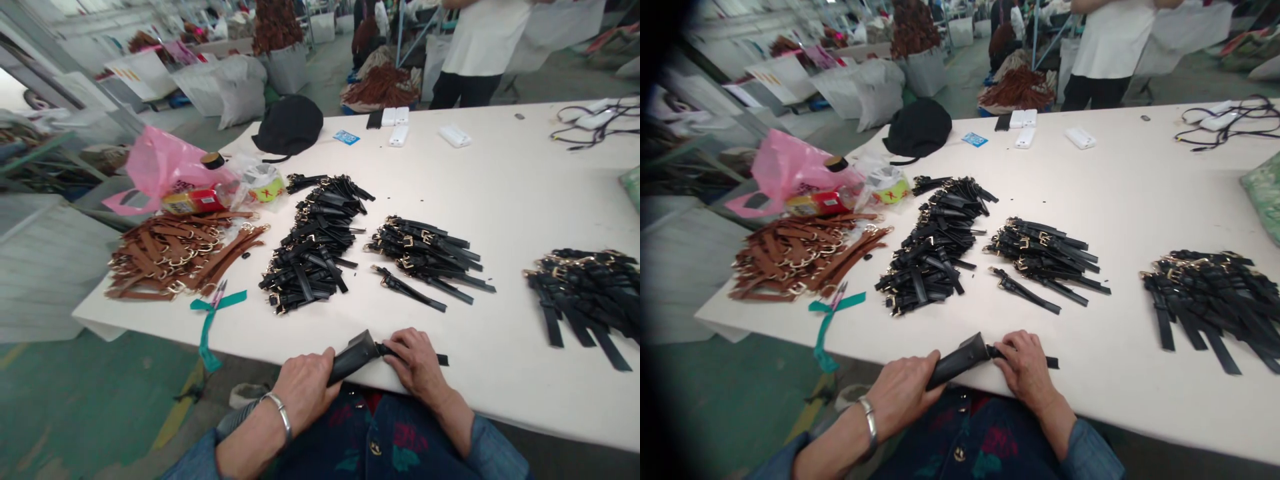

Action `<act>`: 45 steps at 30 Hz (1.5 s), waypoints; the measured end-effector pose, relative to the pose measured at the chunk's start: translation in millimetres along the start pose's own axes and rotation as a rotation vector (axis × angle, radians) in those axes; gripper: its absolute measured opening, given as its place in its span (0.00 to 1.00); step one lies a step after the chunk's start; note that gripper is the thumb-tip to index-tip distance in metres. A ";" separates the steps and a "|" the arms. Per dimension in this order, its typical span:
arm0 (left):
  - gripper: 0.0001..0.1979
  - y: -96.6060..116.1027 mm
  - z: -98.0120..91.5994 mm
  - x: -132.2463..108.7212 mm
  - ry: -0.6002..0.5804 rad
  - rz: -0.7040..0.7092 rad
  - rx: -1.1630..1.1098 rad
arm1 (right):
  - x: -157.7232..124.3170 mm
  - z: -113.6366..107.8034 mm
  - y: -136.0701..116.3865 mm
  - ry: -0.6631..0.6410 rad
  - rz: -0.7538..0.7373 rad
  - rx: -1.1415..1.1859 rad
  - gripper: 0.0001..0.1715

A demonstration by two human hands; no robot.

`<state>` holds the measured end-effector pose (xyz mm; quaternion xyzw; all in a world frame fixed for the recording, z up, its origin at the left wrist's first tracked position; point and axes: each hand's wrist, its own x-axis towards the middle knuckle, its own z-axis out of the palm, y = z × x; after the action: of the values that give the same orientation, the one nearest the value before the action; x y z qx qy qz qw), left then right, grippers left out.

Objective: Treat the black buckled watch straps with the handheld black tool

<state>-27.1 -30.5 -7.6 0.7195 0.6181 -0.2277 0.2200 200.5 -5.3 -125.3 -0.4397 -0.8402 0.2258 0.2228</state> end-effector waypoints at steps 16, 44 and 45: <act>0.13 -1.0 -11.3 -1.2 -0.027 0.061 0.006 | -1.6 1.1 11.2 -0.023 -0.001 0.066 0.13; 0.14 -5.9 -4.3 10.5 -0.041 -0.017 -0.135 | -18.5 -27.3 11.7 -0.059 0.091 -0.063 0.10; 0.14 -6.4 -4.1 10.7 -0.041 -0.015 -0.135 | -16.9 -25.6 9.3 -0.051 0.094 -0.053 0.10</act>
<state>-31.9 -18.7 -11.0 0.6935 0.6328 -0.2018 0.2791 229.8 -10.1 -113.2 -0.4787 -0.8295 0.2250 0.1790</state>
